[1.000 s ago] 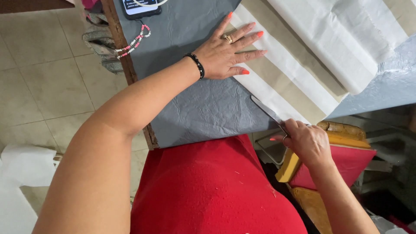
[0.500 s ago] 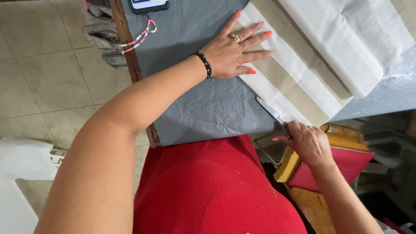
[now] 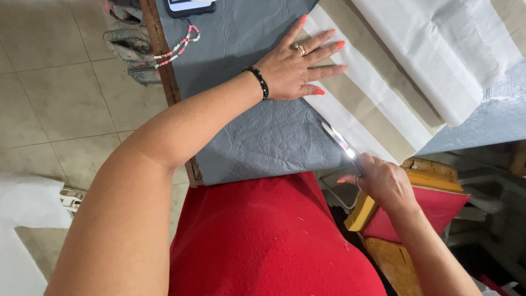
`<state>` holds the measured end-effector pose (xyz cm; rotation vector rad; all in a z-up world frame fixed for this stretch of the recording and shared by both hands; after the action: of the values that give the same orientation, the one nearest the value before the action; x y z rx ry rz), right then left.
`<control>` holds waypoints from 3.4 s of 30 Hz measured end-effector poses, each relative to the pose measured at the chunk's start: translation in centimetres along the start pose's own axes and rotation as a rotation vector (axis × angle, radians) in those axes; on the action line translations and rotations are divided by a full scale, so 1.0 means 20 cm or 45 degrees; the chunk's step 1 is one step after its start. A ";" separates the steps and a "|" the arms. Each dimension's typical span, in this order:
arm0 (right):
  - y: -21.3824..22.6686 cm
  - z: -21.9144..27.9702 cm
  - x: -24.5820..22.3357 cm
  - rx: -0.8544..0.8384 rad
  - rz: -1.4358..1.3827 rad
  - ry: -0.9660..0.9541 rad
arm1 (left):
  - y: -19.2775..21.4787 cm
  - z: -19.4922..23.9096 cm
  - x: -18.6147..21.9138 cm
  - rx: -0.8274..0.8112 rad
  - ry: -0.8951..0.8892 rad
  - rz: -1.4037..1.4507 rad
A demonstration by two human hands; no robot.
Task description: The person is measuring, folding, and cutting striped fabric on a workbench in a sewing environment.
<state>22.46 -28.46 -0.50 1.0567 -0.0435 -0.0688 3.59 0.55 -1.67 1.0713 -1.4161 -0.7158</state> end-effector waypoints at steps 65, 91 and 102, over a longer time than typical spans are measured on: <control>0.18 -0.39 -0.25 0.077 0.062 -0.028 | 0.17 -0.03 -0.05 -0.161 0.334 0.698; 0.28 -0.52 -0.40 0.205 0.135 -0.050 | 0.25 -0.11 -0.08 -0.557 0.479 0.633; 0.38 -0.64 -0.51 0.206 0.047 -0.040 | 0.34 -0.10 -0.02 -0.630 0.562 0.751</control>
<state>13.35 -12.78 -0.13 1.2160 -0.0986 -0.0493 4.17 3.94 4.61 0.3544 -1.0141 -0.3354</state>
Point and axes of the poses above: each hand's wrist, its own z-axis away from the middle knuckle, its own y-axis out of the back of the hand, x = y × z, the point moved 4 cm from there along -z, towards the middle knuckle, and after that the axes turned 6 degrees about x, right-handed, at the moved point
